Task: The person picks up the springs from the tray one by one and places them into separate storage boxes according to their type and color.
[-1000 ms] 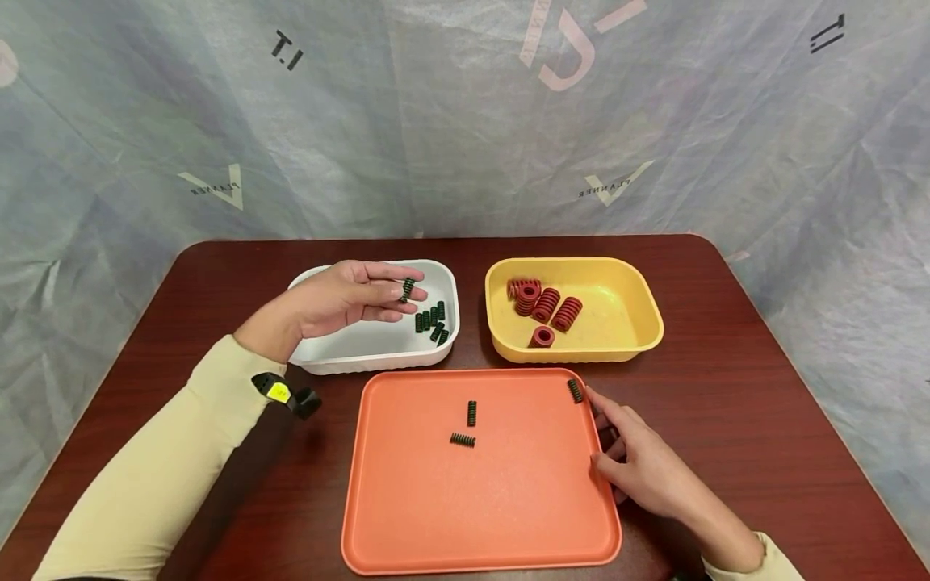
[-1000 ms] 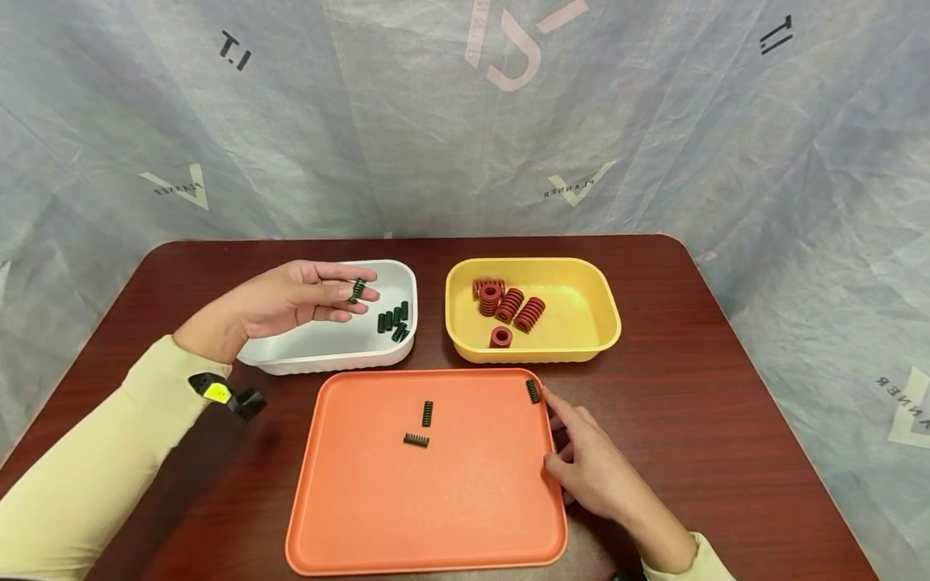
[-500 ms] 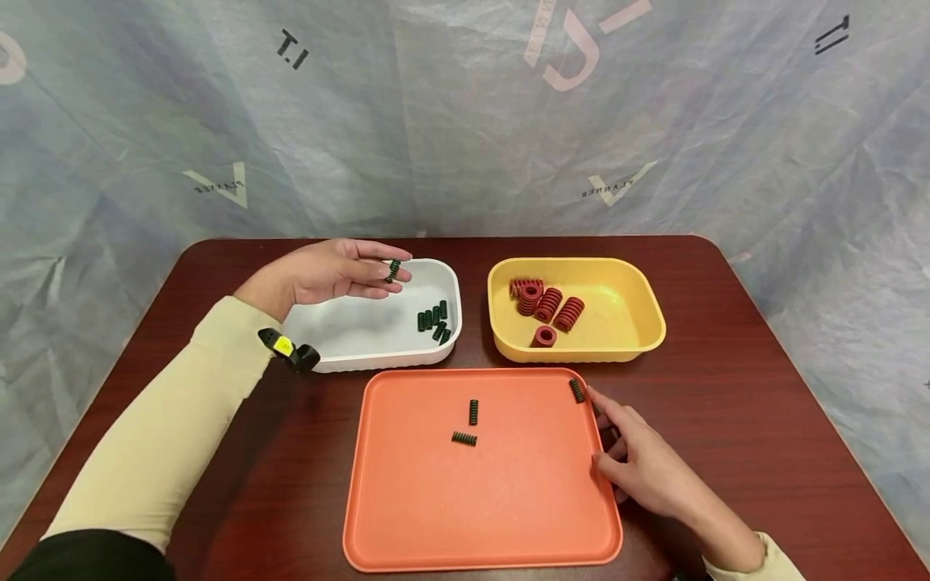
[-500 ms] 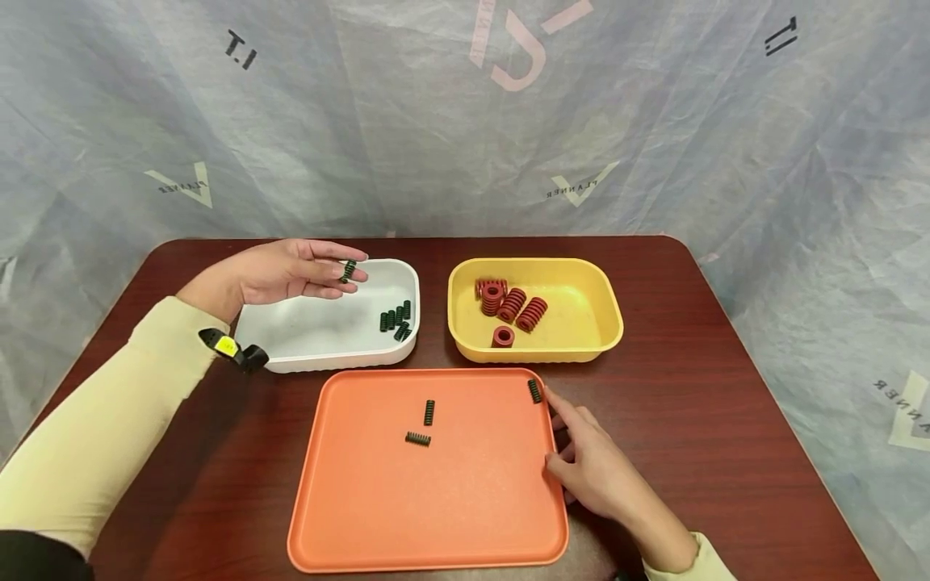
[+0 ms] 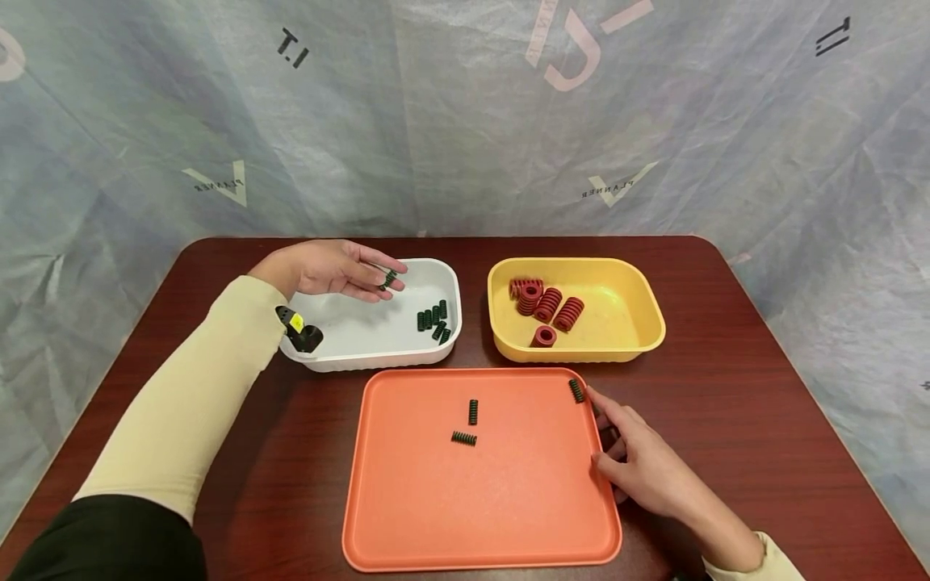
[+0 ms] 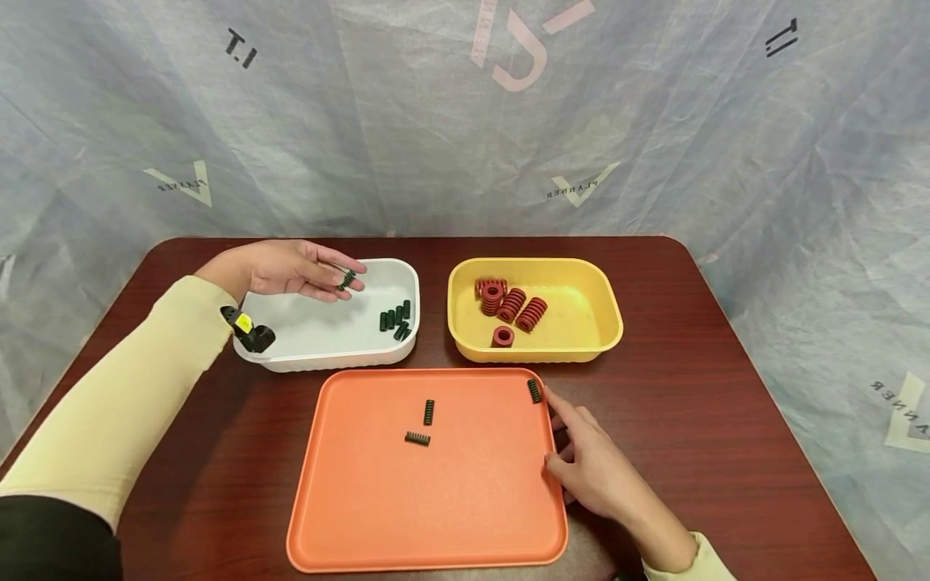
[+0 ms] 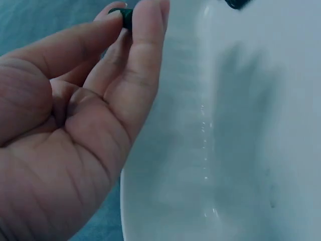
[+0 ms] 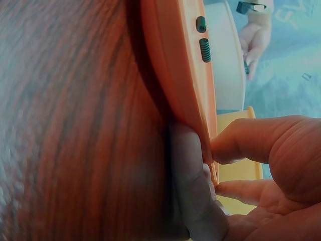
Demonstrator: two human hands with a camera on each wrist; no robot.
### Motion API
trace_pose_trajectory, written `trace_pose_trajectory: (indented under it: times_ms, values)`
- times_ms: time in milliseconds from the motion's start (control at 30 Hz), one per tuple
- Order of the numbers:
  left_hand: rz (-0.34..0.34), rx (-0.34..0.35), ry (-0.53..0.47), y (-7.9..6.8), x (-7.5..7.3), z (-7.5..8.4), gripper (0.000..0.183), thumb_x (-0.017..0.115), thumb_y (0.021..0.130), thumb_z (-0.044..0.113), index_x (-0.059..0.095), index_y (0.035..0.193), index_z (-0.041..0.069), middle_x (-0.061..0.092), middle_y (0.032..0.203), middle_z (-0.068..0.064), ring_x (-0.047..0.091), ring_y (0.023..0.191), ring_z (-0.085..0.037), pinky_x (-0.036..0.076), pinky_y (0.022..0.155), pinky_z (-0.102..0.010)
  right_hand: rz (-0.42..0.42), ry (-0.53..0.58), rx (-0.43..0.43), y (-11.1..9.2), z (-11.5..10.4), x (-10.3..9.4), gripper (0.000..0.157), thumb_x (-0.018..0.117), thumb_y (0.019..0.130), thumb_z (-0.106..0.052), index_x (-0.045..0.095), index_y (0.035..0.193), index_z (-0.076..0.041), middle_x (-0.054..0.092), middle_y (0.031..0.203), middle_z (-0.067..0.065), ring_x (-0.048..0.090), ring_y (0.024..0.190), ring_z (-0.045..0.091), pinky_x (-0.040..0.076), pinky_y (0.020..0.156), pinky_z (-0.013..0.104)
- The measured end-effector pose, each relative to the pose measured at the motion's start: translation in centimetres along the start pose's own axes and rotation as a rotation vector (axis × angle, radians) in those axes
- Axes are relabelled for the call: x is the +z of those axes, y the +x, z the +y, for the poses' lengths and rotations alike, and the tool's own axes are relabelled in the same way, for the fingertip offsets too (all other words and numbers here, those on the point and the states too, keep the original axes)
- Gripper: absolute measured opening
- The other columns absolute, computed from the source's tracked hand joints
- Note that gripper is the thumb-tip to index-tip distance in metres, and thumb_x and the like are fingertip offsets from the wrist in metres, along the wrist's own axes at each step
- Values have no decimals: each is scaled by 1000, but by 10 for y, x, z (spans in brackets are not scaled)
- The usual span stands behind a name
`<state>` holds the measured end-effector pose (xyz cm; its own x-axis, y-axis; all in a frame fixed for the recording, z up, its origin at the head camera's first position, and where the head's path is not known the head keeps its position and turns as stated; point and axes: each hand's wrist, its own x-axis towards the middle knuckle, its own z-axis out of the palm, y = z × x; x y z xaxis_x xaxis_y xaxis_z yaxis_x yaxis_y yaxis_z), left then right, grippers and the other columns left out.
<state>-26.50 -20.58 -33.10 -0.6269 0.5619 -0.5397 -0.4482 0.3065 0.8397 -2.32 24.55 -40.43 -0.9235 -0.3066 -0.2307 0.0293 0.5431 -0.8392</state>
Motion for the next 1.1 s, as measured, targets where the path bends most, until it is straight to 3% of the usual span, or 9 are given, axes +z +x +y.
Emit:
trace_pose_trajectory:
  times_ms: [333, 500, 1100]
  values:
    - [-99, -119, 125, 14, 3, -5, 48, 54, 105, -3, 45, 152, -4, 64, 135, -19, 64, 121, -32, 46, 111, -47, -4, 7, 6, 0, -1, 0, 85, 65, 91, 9, 26, 164, -11, 44, 121, 24, 68, 73, 20, 59, 43, 36]
    - [-108, -166, 151, 21, 6, -8, 47, 54, 105, -4, 46, 151, -5, 68, 129, -18, 68, 114, -30, 51, 107, -43, -1, 6, 10, 0, -1, 0, 86, 64, 90, 10, 26, 164, -12, 44, 121, 24, 69, 73, 20, 59, 43, 36]
    - [-66, -151, 151, 21, 7, -12, 50, 56, 104, -3, 43, 153, -4, 65, 133, -18, 67, 118, -32, 51, 106, -47, 1, 11, -12, 0, 0, 1, 86, 64, 90, 10, 26, 164, -12, 44, 121, 24, 69, 72, 19, 59, 43, 36]
